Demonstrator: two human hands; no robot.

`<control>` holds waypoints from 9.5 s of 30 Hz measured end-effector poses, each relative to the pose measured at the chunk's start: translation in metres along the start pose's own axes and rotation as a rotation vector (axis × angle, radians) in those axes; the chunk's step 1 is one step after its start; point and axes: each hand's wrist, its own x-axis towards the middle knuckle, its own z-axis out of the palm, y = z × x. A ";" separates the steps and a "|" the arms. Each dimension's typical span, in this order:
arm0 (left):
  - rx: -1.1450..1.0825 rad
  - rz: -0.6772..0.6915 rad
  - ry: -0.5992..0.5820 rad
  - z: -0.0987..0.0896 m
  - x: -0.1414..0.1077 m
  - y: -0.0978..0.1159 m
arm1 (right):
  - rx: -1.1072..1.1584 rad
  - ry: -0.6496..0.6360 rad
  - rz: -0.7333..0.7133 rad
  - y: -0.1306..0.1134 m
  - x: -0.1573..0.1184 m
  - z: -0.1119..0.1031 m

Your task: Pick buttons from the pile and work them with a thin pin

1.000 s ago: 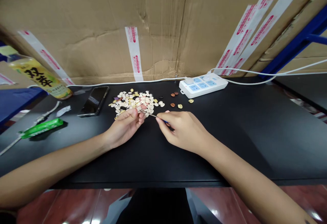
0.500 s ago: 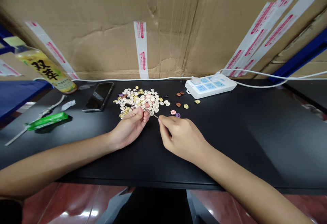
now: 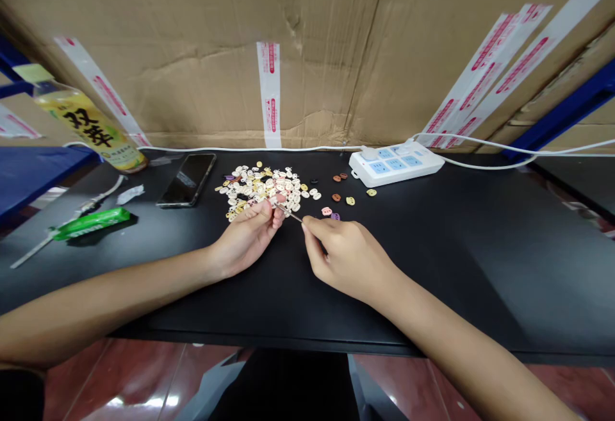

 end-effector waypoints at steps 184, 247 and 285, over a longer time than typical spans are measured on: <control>0.750 0.205 -0.045 -0.006 0.009 0.040 | 0.811 -0.195 0.411 0.030 0.036 0.031; 1.254 0.298 -0.072 -0.028 0.026 0.066 | -0.007 -0.558 0.130 0.073 0.020 -0.024; 1.194 0.309 -0.151 -0.033 0.027 0.056 | 0.055 -0.213 -0.056 0.022 0.035 0.054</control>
